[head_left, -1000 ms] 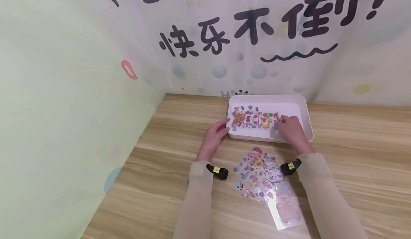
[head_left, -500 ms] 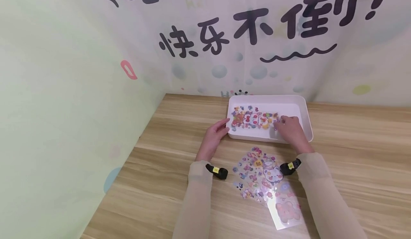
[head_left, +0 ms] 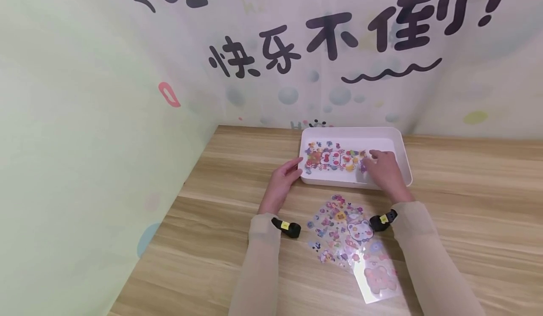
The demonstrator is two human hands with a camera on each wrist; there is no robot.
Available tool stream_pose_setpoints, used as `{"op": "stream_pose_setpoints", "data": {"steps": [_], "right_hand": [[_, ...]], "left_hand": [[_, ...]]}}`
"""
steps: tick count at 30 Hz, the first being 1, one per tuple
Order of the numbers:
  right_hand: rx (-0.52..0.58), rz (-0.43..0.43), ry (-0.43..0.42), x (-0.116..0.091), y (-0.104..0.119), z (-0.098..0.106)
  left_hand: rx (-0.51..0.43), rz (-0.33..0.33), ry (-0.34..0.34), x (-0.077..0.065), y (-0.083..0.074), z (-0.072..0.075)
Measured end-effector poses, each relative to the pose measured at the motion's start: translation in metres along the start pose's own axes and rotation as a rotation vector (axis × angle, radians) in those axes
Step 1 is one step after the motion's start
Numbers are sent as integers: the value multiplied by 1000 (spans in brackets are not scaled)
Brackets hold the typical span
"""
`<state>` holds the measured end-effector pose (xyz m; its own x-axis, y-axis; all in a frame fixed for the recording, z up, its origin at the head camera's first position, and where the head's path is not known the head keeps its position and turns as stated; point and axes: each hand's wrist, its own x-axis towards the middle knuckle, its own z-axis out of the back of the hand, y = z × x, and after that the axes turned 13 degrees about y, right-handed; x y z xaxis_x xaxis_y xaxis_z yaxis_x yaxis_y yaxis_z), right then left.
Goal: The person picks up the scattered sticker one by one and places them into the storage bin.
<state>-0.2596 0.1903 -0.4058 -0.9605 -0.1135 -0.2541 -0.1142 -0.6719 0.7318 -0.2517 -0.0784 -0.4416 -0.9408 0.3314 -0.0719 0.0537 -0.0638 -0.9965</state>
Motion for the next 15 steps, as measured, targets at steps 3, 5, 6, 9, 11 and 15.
{"op": "stream_pose_setpoints", "data": {"steps": [3,5,6,9,11,15], "right_hand": [[17,14,-30,1,0,-1],[30,38,-47,5,-4,-2],[23,46,-62,10,-9,-4],[-6,79,-112,30,-30,-11],[-12,101,-139,44,-46,-15],[26,123,-164,53,-57,-17]], "left_hand": [[-2,-2,-5,0,1,1],[-5,-4,-8,0,1,1],[-6,-5,-8,0,1,1],[-9,-8,-10,-1,0,1],[-8,-10,-10,-1,0,1],[-2,-9,-5,1,1,1]]}}
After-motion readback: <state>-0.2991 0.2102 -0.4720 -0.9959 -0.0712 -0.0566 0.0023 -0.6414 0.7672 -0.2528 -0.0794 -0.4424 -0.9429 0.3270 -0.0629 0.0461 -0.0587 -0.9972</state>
